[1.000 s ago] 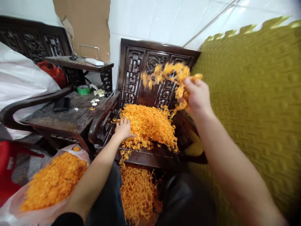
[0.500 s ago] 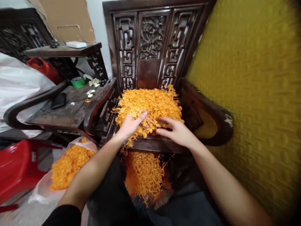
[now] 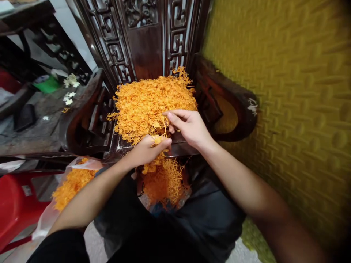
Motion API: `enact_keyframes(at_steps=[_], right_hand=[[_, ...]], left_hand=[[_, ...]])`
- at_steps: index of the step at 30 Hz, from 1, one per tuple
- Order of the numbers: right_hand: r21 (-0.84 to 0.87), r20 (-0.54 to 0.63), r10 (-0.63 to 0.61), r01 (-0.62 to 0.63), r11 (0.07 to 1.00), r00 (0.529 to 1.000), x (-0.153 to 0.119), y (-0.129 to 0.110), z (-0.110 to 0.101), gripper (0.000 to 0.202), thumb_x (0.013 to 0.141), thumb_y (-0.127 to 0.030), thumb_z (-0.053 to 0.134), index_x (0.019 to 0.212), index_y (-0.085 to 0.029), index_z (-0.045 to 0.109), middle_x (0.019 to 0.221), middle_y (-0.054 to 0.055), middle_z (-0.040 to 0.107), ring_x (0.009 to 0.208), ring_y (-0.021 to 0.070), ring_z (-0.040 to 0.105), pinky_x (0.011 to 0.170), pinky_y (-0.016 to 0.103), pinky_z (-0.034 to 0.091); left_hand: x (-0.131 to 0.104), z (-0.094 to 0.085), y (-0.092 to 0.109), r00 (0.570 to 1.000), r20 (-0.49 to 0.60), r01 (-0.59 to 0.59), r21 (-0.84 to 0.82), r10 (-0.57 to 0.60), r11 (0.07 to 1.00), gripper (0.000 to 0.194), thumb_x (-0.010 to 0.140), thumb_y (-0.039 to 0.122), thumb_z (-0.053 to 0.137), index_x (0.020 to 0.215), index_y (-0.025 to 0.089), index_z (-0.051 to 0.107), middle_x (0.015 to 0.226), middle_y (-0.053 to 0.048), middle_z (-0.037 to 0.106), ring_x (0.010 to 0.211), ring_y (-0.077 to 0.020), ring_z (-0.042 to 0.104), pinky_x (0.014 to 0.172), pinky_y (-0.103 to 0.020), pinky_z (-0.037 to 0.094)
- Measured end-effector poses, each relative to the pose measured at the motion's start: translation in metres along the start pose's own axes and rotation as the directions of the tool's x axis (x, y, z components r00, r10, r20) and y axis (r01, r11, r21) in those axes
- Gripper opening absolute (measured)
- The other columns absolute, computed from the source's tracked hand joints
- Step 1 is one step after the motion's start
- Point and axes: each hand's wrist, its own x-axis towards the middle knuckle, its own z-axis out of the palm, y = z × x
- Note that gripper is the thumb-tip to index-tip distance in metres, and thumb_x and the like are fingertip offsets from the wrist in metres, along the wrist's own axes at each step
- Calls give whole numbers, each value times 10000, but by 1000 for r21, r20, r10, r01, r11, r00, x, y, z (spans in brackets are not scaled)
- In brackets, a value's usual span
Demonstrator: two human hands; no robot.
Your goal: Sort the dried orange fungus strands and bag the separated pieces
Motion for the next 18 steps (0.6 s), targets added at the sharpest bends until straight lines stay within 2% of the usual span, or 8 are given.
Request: enact_keyframes(at_steps=[3,6,8,10,13,15,18], right_hand=[[31,92,85,-88,996,992,-1,-3,-8,377,779,-546,860,911,-222,722,693,-19,655,549,107,569,519,262,476],[39,144,114,-120,992,983,-3,-3,-13,414,718,-445,925,983,-196,726,719,-12,691,530,102,581,506,255,487],[44,130,104,-111,993,986,-5,-2,-14,457,734,-415,914,1094,-181,757,753,6,723,574,122,626,549,273,530],[8,102,85,-86,996,991,-7,-2,-12,431,775,-421,878,1117,-175,783,713,11,719,585,136,636,559,284,536],[-118,21,32,-30,993,999,-9,-2,-8,358,811,-429,845,1042,-157,810,612,1,663,500,113,559,473,256,445],[-189,-37,-12,5,982,999,-11,-2,-5,335,819,-412,839,1021,-146,810,593,-7,638,467,92,507,440,244,381],[-141,-31,3,-7,990,1000,-13,-1,0,333,830,-420,829,1023,-150,799,547,-31,589,454,82,479,434,238,357]], left_hand=[[-2,-2,0,999,43,4,40,-6,999,495,1065,469,442,766,191,722,773,-35,729,770,-151,669,798,-306,520],[-2,0,-2,1000,2,-23,21,23,1000,421,1041,487,509,859,177,728,832,-38,737,792,-151,661,785,-300,514],[0,2,-4,995,-87,-43,-36,40,998,389,1033,501,522,971,179,732,888,-46,748,837,-155,669,803,-298,524],[4,4,-5,982,-187,-31,-83,15,996,370,1027,491,535,989,181,733,870,-48,755,827,-152,676,806,-295,534],[9,6,-5,950,-310,-12,-100,-19,995,291,993,419,606,893,175,728,836,-48,763,773,-136,670,790,-283,529],[12,7,-4,935,-354,-22,-124,-24,992,278,972,394,632,824,172,710,790,-37,743,722,-123,645,750,-271,515],[14,8,-2,920,-390,-35,-196,-45,980,370,953,449,658,706,174,654,609,8,615,579,-98,537,618,-251,452]])
